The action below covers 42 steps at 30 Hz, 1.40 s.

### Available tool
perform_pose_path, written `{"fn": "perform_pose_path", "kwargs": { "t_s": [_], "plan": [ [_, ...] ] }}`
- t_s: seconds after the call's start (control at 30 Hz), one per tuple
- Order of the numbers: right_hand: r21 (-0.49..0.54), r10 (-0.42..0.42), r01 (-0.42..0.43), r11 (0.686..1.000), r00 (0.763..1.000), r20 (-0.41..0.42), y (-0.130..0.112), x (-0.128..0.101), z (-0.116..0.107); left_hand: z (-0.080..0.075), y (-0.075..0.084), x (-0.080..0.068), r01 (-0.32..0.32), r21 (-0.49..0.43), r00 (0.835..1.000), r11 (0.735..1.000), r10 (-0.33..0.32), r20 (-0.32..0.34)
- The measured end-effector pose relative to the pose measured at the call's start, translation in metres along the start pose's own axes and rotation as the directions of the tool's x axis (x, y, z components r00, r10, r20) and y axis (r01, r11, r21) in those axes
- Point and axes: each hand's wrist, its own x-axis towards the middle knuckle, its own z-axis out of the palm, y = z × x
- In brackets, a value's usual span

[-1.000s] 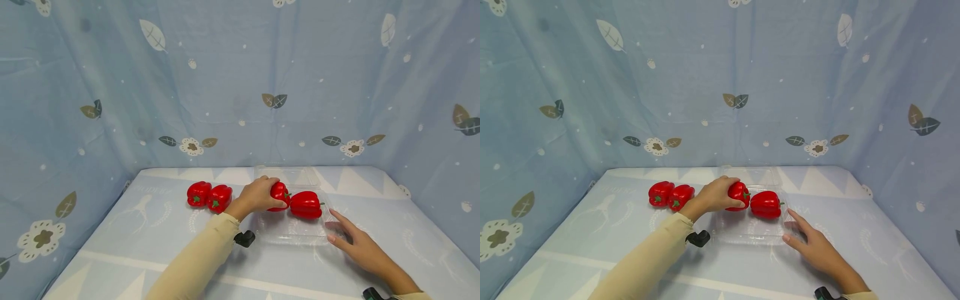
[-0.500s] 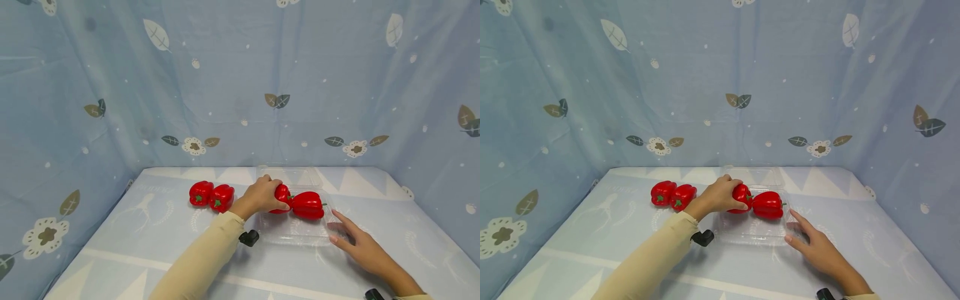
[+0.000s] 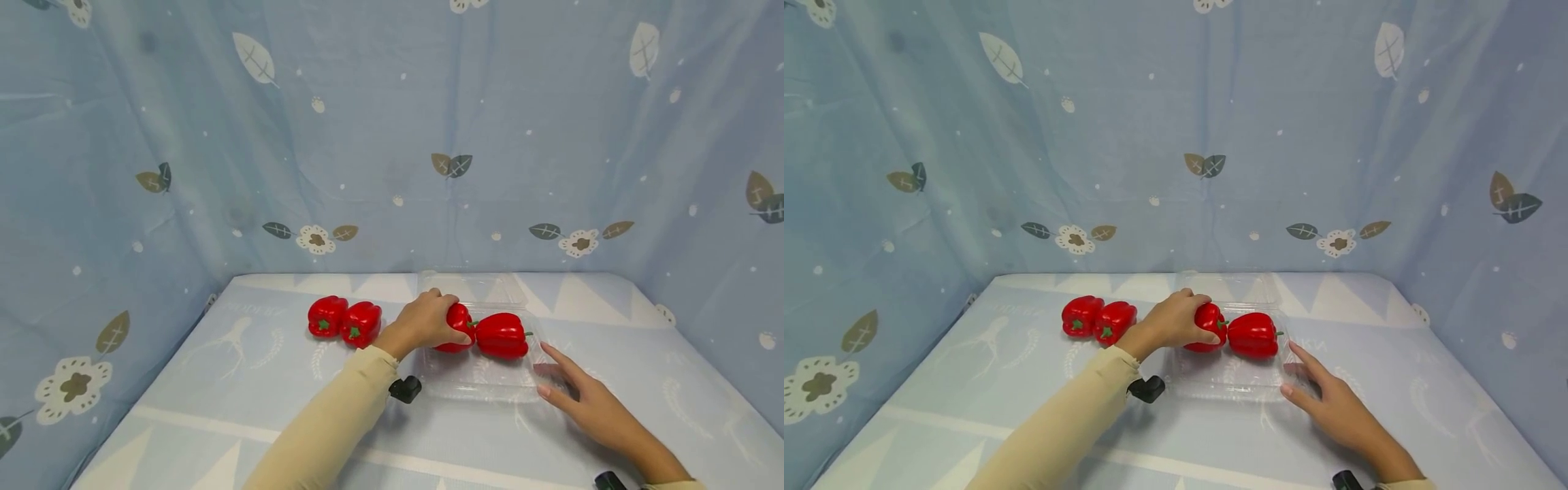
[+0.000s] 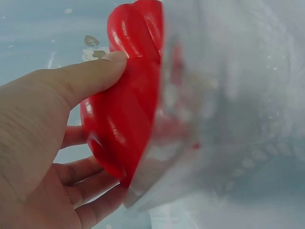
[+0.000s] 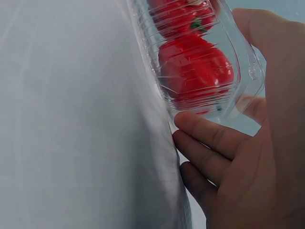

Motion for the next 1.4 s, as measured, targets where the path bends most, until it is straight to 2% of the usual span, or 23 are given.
{"fn": "perform_pose_path", "kwargs": {
  "t_s": [0.17,1.0,1.4],
  "plan": [
    [-0.001,0.012,-0.012,1.0,1.0,0.006,-0.001,-0.0001,-0.0004,-0.0007,-0.002,0.0001,-0.026,0.0,1.0,1.0,0.026,0.004],
    [-0.023,-0.004,0.004,1.0,1.0,0.009,-0.0054,0.0026,-0.0036,-0.0044,-0.006,0.0024,-0.063,-0.034,0.998,0.997,0.063,0.012],
    [-0.014,0.003,-0.003,1.0,1.0,0.01,-0.0077,0.0012,-0.002,0.0017,-0.0054,0.0019,-0.069,0.033,0.997,0.997,0.069,0.024]
  ]
}}
